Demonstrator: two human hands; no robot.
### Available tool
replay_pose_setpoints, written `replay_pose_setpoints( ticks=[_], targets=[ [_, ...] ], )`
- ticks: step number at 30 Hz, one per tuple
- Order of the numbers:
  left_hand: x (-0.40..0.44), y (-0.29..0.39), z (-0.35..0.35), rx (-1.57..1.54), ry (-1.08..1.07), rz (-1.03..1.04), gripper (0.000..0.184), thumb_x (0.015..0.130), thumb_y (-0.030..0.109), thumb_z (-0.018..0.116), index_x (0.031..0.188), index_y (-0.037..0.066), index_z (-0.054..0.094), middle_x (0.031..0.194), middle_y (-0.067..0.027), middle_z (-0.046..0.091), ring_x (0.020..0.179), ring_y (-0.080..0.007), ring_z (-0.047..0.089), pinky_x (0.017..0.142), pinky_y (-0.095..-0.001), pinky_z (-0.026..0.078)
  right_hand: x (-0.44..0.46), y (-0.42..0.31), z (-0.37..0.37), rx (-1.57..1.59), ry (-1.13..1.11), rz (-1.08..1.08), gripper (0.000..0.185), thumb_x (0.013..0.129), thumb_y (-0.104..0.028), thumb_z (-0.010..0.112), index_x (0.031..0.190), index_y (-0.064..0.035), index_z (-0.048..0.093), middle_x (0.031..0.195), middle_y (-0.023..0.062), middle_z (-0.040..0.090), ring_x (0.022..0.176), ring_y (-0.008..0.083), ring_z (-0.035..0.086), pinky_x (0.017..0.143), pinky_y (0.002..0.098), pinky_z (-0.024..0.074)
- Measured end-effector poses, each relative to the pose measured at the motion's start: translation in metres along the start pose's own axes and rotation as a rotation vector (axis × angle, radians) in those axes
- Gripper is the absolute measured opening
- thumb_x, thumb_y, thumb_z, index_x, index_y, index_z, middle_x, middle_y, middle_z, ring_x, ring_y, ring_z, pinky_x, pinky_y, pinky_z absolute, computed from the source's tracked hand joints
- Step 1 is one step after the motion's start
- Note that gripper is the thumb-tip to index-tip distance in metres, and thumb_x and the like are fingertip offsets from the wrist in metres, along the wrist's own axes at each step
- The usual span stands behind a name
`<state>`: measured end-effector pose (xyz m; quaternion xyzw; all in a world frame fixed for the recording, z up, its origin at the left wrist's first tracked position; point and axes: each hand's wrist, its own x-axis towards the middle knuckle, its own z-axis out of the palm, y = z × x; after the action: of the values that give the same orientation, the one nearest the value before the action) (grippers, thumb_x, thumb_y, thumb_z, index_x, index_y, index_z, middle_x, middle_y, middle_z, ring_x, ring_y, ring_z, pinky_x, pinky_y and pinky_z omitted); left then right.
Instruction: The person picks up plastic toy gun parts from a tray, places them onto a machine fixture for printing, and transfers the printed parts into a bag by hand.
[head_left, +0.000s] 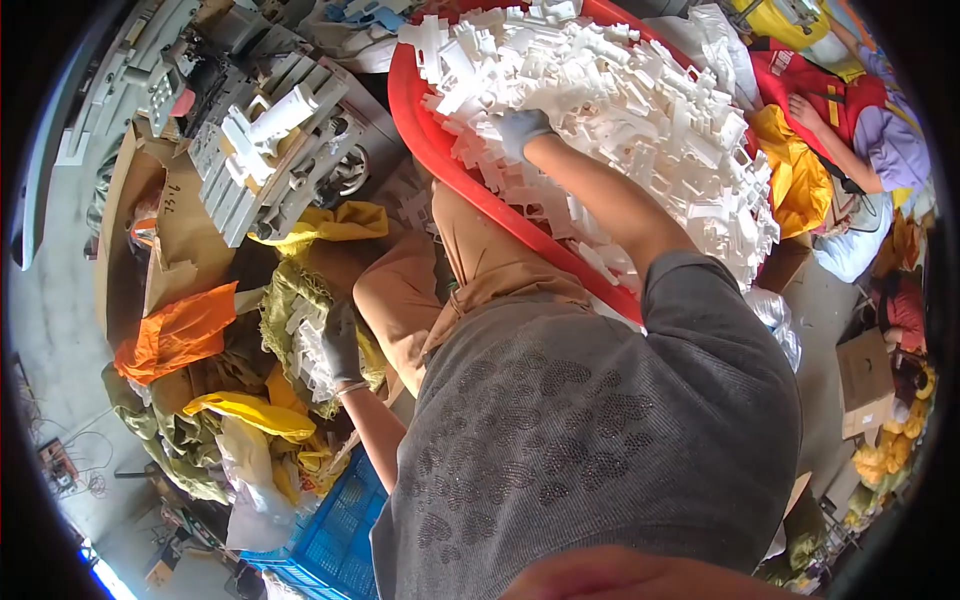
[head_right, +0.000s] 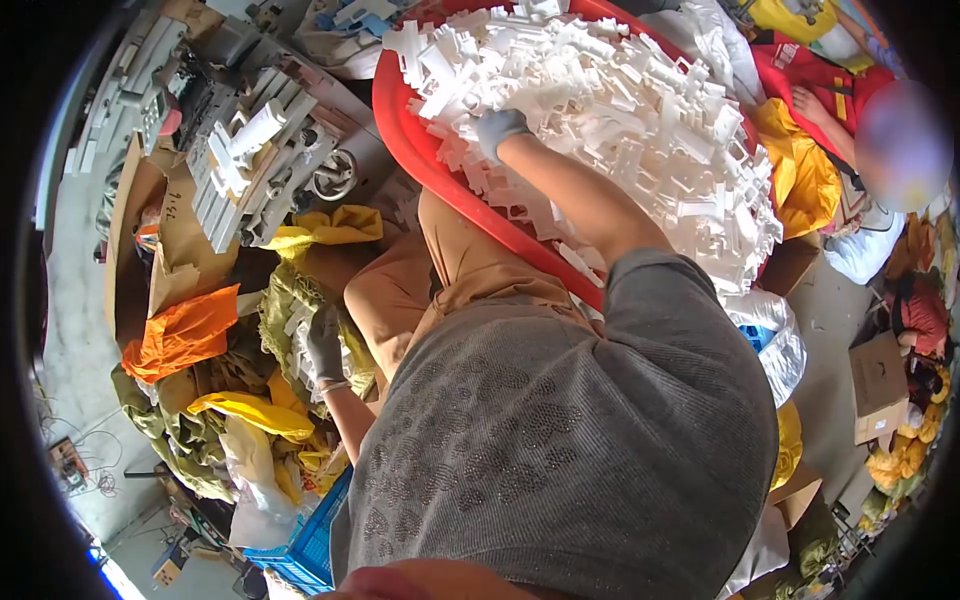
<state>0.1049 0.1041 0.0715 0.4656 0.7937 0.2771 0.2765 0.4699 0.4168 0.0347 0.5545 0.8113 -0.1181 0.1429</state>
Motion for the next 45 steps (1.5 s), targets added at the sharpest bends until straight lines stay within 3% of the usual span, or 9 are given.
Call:
replay_pose_setpoints(
  ticks=[4, 9, 19, 22, 24, 28, 35, 42, 45],
  targets=[
    [-0.016, -0.014, -0.003, -0.095, 0.053, -0.117, 0.033, 0.093, 0.023, 0.053, 0.114, -0.002, 0.06, 0.112, -0.0127, 0.064, 0.102, -0.0212, 0.059, 0.089, -0.0318, 0.046, -0.07, 0.007, -0.019, 0.57, 0.366, -0.235, 0.049, 0.081, -0.021, 0.056, 0.129, -0.0112, 0.048, 0.121, 0.0148, 0.056, 0.107, 0.0305, 0.058, 0.087, 0.0404, 0.0482],
    [-0.009, -0.016, -0.006, -0.144, 0.072, -0.161, 0.033, 0.093, 0.023, 0.054, 0.115, 0.0, 0.06, 0.113, -0.0115, 0.064, 0.104, -0.0197, 0.058, 0.09, -0.031, 0.045, -0.102, 0.063, 0.042, 0.463, 0.191, -0.027, 0.049, 0.078, -0.019, 0.06, 0.124, -0.0077, 0.05, 0.122, 0.0179, 0.053, 0.108, 0.0342, 0.055, 0.093, 0.0397, 0.0448],
    [0.052, 0.117, -0.077, -0.044, 0.541, 0.398, 0.022, 0.088, 0.014, 0.058, 0.106, 0.004, 0.066, 0.1, -0.0128, 0.068, 0.09, -0.023, 0.065, 0.08, -0.0316, 0.049, -0.128, 0.05, 0.034, 0.53, 0.298, -0.19, 0.043, 0.076, -0.013, 0.063, 0.119, -0.0132, 0.056, 0.12, 0.0145, 0.053, 0.104, 0.0355, 0.056, 0.09, 0.0394, 0.0469],
    [0.067, 0.158, -0.101, 0.055, 0.643, 0.506, 0.022, 0.086, 0.014, 0.061, 0.105, 0.004, 0.066, 0.099, -0.013, 0.068, 0.089, -0.0241, 0.065, 0.08, -0.0327, 0.05, -0.12, 0.045, 0.031, 0.765, 0.485, -0.21, 0.041, 0.081, -0.01, 0.061, 0.121, -0.0106, 0.054, 0.114, 0.0115, 0.057, 0.097, 0.0275, 0.06, 0.084, 0.034, 0.0492],
    [0.078, 0.177, -0.109, 0.12, 0.667, 0.55, 0.023, 0.086, 0.014, 0.062, 0.106, 0.005, 0.066, 0.099, -0.013, 0.067, 0.089, -0.0249, 0.065, 0.08, -0.0332, 0.05, -0.118, 0.041, 0.029, 1.547, 0.263, -0.051, 0.038, 0.087, -0.009, 0.058, 0.124, -0.0087, 0.052, 0.107, 0.0065, 0.059, 0.091, 0.016, 0.06, 0.079, 0.0273, 0.0494],
    [0.111, 0.201, -0.111, 0.148, 0.481, 0.702, 0.035, 0.08, 0.02, 0.069, 0.111, 0.007, 0.063, 0.103, -0.0136, 0.066, 0.089, -0.0289, 0.065, 0.078, -0.0346, 0.05, -0.132, 0.025, 0.006, 1.895, 0.221, 0.001, 0.033, 0.092, -0.009, 0.054, 0.125, -0.0072, 0.051, 0.106, 0.0028, 0.059, 0.086, 0.0101, 0.057, 0.077, 0.0248, 0.0493],
    [0.153, 0.205, -0.111, 0.113, 0.21, 0.592, 0.033, 0.078, 0.013, 0.07, 0.11, 0.007, 0.063, 0.098, -0.0092, 0.068, 0.088, -0.0175, 0.066, 0.077, -0.0295, 0.051, -0.13, 0.016, -0.003, 2.348, 0.126, -0.234, 0.032, 0.094, -0.012, 0.053, 0.125, -0.0074, 0.051, 0.111, 0.0015, 0.057, 0.088, 0.0095, 0.056, 0.079, 0.0235, 0.0481],
    [0.112, 0.182, -0.112, -0.215, 0.536, 0.486, 0.032, 0.077, 0.015, 0.07, 0.108, 0.007, 0.065, 0.097, -0.0113, 0.069, 0.087, -0.02, 0.066, 0.078, -0.0299, 0.05, -0.11, -0.048, -0.115, 1.984, 0.312, -0.565, 0.032, 0.094, -0.013, 0.052, 0.126, -0.0057, 0.05, 0.12, 0.0025, 0.055, 0.1, 0.01, 0.053, 0.085, 0.0262, 0.0454],
    [0.074, 0.136, -0.109, -0.366, 0.661, 0.501, 0.031, 0.081, 0.005, 0.068, 0.111, -0.003, 0.062, 0.096, -0.0036, 0.068, 0.085, -0.009, 0.061, 0.079, -0.0232, 0.049, -0.101, -0.091, -0.165, 1.778, 0.317, -0.639, 0.032, 0.094, -0.013, 0.051, 0.126, -0.005, 0.05, 0.121, 0.005, 0.053, 0.1, 0.0106, 0.053, 0.084, 0.0263, 0.0463]
  ],
)
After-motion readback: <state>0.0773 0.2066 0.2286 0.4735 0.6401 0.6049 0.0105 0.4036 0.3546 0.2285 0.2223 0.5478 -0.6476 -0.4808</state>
